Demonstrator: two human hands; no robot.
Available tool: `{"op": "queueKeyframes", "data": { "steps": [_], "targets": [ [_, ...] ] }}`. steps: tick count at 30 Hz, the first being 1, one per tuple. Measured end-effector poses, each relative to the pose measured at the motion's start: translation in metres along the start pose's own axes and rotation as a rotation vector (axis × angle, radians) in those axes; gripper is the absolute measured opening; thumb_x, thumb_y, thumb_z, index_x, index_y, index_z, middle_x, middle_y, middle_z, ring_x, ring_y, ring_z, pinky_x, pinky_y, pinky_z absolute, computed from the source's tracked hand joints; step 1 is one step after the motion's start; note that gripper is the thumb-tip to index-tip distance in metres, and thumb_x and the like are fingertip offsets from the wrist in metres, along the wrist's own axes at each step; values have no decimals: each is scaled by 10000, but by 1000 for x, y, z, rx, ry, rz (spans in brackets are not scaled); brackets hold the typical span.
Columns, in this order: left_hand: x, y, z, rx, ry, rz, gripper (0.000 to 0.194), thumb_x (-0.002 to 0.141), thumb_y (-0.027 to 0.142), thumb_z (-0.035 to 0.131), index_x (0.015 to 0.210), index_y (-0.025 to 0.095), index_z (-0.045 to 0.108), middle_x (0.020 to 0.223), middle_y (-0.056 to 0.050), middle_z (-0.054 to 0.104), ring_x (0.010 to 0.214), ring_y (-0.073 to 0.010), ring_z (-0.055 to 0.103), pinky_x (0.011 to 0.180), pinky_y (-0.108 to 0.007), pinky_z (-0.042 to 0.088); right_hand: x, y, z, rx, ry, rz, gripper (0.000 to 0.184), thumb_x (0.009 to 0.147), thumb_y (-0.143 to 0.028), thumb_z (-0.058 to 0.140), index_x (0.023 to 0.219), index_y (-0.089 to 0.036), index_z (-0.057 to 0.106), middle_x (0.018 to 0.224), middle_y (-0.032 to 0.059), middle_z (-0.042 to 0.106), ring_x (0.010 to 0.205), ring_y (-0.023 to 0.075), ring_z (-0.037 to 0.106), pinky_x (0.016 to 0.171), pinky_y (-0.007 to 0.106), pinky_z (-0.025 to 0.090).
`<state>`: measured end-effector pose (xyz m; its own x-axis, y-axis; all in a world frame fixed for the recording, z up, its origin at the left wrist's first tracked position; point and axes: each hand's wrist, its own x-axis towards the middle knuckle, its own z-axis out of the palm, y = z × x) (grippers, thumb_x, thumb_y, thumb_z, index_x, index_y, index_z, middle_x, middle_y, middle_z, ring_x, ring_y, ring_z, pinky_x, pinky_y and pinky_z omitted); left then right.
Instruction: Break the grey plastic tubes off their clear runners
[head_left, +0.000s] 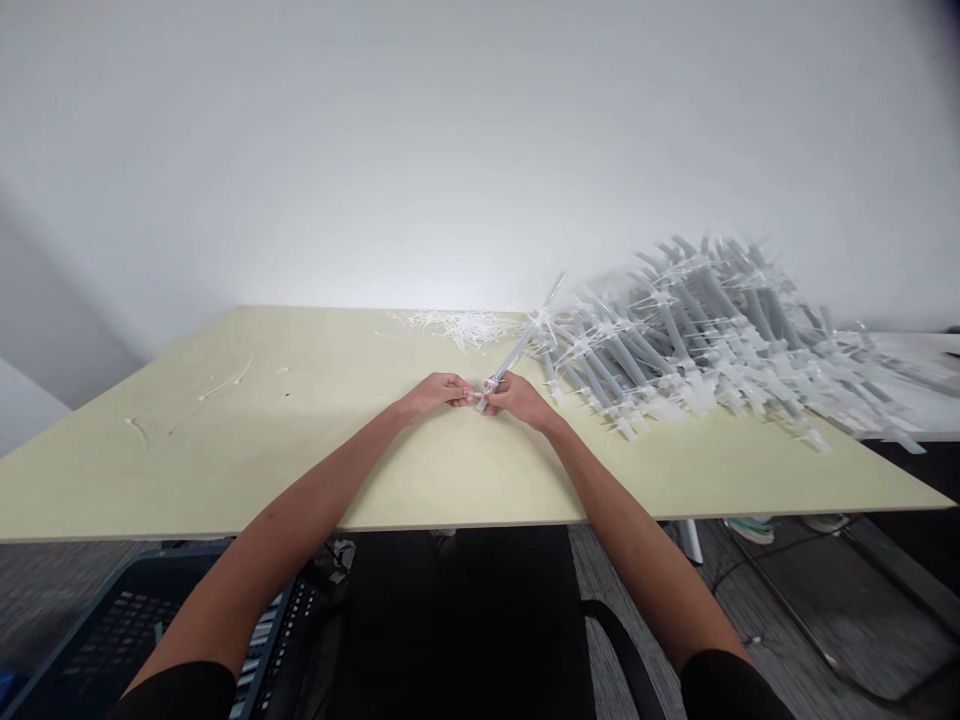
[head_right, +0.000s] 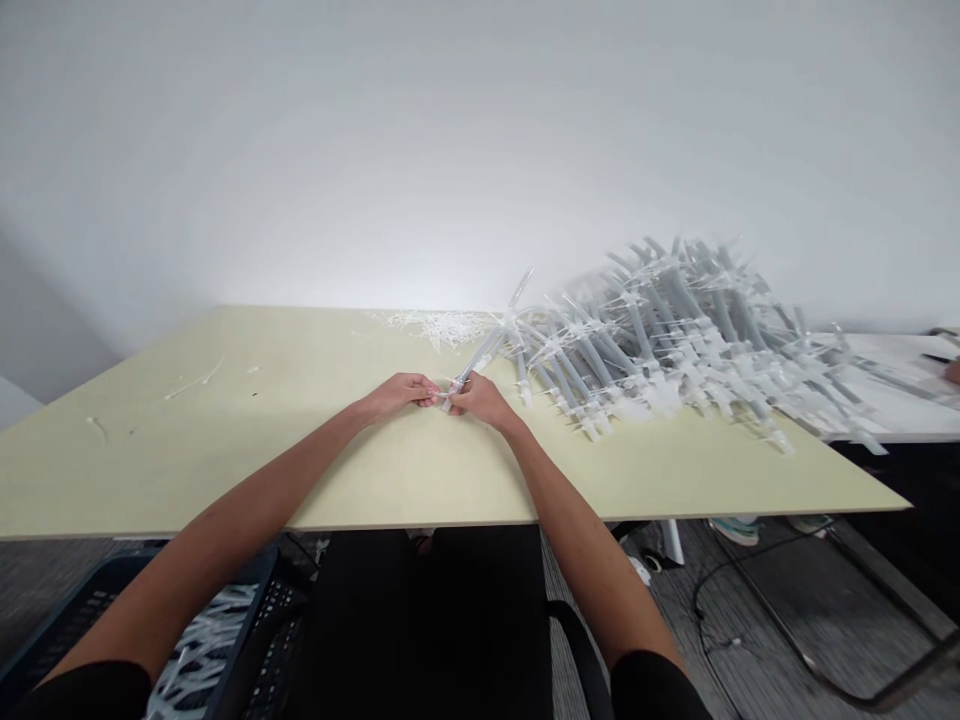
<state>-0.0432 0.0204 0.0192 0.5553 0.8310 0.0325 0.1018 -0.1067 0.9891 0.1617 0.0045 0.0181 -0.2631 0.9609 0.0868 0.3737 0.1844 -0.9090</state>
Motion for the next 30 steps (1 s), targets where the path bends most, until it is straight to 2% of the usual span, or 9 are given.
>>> {"op": "queueKeyframes", "data": {
  "steps": [7, 12, 15, 20, 25, 30],
  "targets": [
    [0, -3, 8, 86, 73, 12, 348, 684, 417, 638, 831, 105, 588, 780, -63, 640, 682, -107, 557, 697, -267, 445, -3, -5, 2, 151, -43, -40, 252, 683, -234, 653, 868, -154, 504, 748, 30, 628, 586, 134, 622, 590, 266, 526],
    [0, -5, 12, 225, 111, 45, 286, 694, 419, 596, 758, 141, 566, 722, -30, 630, 667, -127, 566, 660, -262, 442, -8, -15, 3, 297, -47, 4, 318, 687, -284, 666, 957, -192, 525, 887, 51, 609, 742, 164, 622, 586, 285, 554],
    [-1, -4, 10, 267, 111, 59, 274, 710, 416, 565, 777, 150, 577, 739, -30, 634, 690, -140, 577, 671, -267, 443, -10, -21, 4, 371, -49, 51, 252, 702, -274, 647, 910, -196, 528, 882, 46, 601, 793, 170, 610, 626, 325, 569],
    [-5, 2, 11, 310, 105, 78, 258, 733, 397, 532, 801, 154, 582, 755, -30, 634, 727, -151, 588, 700, -268, 441, -11, -24, 7, 432, -41, 86, 153, 712, -215, 614, 818, -192, 506, 774, -2, 556, 730, 129, 587, 690, 368, 565],
    [-7, 6, 13, 331, 112, 85, 253, 741, 389, 518, 795, 148, 570, 794, -42, 646, 748, -154, 584, 689, -260, 429, -12, -26, 9, 466, -114, 57, 208, 697, -250, 653, 836, -194, 509, 783, -7, 551, 710, 121, 581, 700, 379, 561],
    [-7, 4, 10, 341, 121, 71, 245, 739, 390, 518, 784, 154, 566, 767, -28, 635, 732, -147, 579, 675, -251, 421, -9, -26, 10, 444, -89, 56, 239, 690, -269, 672, 848, -181, 514, 776, 13, 581, 693, 128, 594, 721, 370, 551]
  ]
}}
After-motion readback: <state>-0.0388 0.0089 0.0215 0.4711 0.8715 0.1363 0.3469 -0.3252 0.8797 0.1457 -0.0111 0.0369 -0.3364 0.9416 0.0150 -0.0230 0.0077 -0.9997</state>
